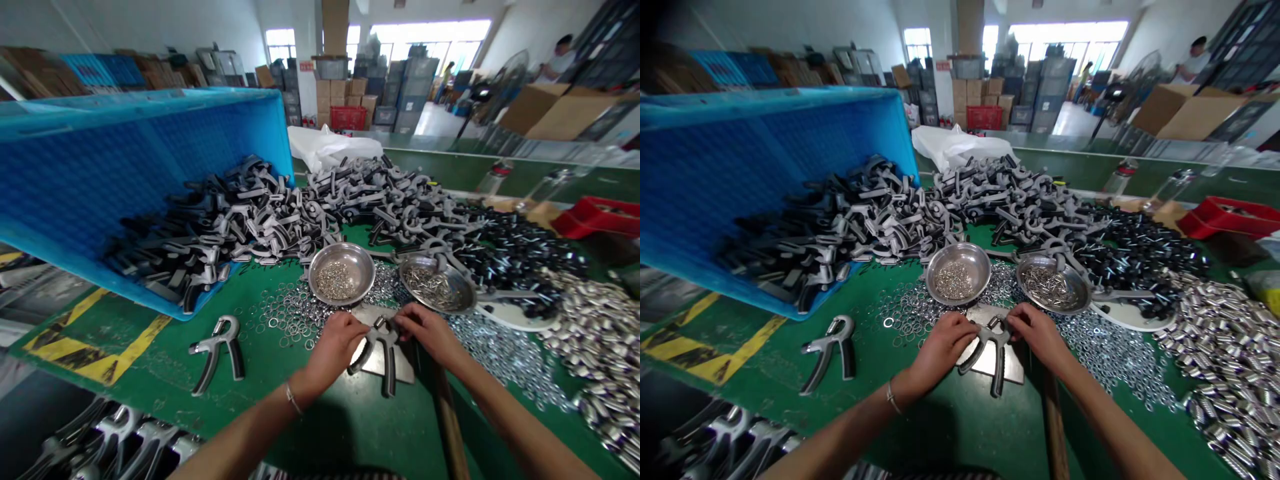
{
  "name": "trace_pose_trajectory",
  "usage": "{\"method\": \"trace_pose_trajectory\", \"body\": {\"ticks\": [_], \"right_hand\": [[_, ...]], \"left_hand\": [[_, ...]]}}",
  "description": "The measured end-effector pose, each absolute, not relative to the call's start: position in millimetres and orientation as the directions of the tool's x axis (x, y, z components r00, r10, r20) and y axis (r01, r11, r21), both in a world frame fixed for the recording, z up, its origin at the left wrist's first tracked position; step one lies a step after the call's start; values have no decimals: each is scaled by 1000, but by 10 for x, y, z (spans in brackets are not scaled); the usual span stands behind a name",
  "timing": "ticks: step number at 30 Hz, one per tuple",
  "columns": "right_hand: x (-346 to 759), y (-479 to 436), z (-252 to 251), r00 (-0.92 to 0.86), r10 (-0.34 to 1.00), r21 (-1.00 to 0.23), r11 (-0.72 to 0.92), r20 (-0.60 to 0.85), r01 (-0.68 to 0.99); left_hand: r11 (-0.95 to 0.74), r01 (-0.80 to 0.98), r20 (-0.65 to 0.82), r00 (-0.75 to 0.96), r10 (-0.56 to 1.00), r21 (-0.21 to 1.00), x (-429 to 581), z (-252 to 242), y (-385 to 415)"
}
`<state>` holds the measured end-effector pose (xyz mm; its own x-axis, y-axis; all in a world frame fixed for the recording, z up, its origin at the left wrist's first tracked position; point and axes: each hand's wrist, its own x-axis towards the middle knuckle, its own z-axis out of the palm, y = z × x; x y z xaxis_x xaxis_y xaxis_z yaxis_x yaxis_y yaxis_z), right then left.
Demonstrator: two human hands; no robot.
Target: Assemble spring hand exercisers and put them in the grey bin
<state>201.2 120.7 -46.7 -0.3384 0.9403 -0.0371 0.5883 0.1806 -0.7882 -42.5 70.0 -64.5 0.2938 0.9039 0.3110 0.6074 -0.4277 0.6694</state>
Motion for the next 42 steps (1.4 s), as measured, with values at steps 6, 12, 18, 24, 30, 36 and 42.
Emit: {"method": "trace_pose_trajectory", "body": {"ticks": [6,12,18,24,30,36,42], "right_hand": [[1919,1315,-598,-398,909,-625,384,124,680],[1883,1316,-673,-458,873,-478,478,168,737],[1835,1253,-674,-469,866,-317,500,175,806],[1769,1197,-680,-475,861,-186,504,183,843],[1777,1123,-646,-577,802,-119,594,153,795],[1906,1031,-709,-659,742,-121,671,123,732],[2262,795,-632,-603,770,-216,638,209,740]], "left_hand": [[-197,364,163,122,979,911,-443,-633,460],[-144,311,123,86,989,940,-444,-651,498],[-174,309,141,125,982,935,-425,-590,576],[-44,321,20,78,997,946,-376,-511,611],[-278,558,165,245,955,782,-264,-508,738],[-530,746,274,454,848,404,-161,-594,793],[-594,781,268,540,798,194,-124,-609,811]]}}
